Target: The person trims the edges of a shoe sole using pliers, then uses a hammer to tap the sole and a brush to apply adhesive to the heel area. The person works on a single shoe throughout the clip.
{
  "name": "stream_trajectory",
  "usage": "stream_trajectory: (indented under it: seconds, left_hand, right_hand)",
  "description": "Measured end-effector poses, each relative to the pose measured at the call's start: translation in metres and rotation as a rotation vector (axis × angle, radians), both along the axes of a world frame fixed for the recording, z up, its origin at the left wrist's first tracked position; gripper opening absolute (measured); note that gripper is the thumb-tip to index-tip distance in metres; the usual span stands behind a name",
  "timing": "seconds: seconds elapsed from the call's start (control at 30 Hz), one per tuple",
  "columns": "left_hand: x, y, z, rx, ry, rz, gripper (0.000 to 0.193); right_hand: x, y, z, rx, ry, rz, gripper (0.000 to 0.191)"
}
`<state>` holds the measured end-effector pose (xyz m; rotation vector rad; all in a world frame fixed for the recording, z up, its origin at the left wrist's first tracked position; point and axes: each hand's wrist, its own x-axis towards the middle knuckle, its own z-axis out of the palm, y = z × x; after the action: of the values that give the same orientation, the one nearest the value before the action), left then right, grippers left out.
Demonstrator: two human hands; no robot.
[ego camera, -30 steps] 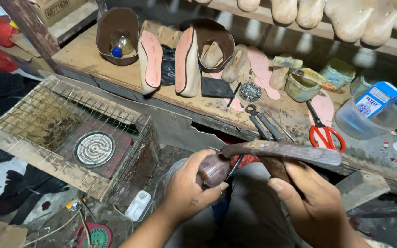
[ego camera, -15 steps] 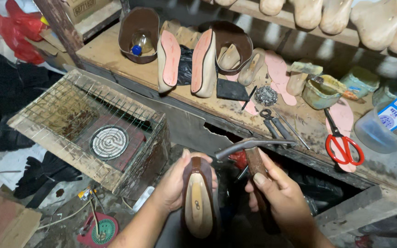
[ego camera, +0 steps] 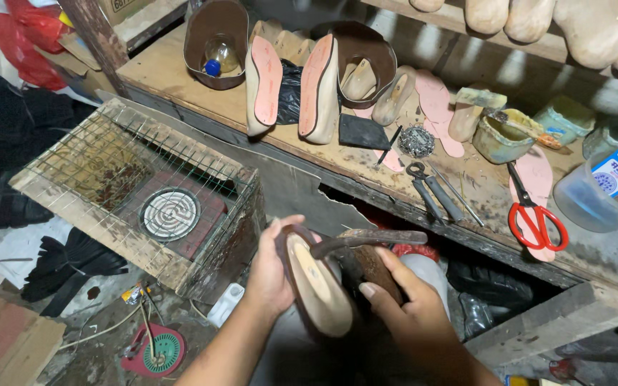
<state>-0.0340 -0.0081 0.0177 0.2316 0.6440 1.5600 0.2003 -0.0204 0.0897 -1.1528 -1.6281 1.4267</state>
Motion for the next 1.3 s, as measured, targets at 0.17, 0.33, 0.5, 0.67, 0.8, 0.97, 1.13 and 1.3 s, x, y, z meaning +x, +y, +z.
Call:
stream_trajectory:
  seconds: [0.17, 0.33, 0.5, 0.67, 0.8, 0.97, 1.13, 1.3]
  left_hand:
    - [0.005, 0.033, -0.052, -0.030, -0.293, 0.240, 0.037]
    - [-0.004, 0.040, -0.079, -0.186, -0.033, 0.250, 0.035]
    - [-0.008, 0.040, -0.076, -0.025, 0.246, 0.262, 0.028]
    - [0.001, 0.045, -0.072, -0.011, 0.306, 0.270, 0.028]
    - [0.007, 0.035, -0.077, -0.053, 0.313, 0.312, 0.029]
    - [-0.007, 0.022, -0.040, 0.125, 1.137, 0.235, 0.033]
    - [-0.001, 0.003, 0.014, 0.604, 1.918, -0.003, 0.037]
    - [0.010, 0.010, 0.028, 0.347, 1.735, -0.104, 0.030]
  right_hand:
    - [0.009, 0.006, -0.007, 0.303, -0.210, 0.015, 0.053]
    - [0.000, 0.006, 0.025, -0.114, -0.195, 0.069, 0.061]
    - [0.021, -0.035, 0.072, 0.576, 0.071, -0.033, 0.026]
    - [-0.009, -0.013, 0.010, 0.255, -0.284, -0.122, 0.032]
    - [-0.002, -0.020, -0.028, 0.004, -0.601, -0.045, 0.033]
    - [0.023, -0.004, -0.034, 0.075, -0.298, -0.189, 0.039]
    - [0.045, 0.012, -0.037, -0.109, -0.165, -0.267, 0.063]
    - [0.071, 0.001, -0.034, -0.002, -0.224, -0.370, 0.061]
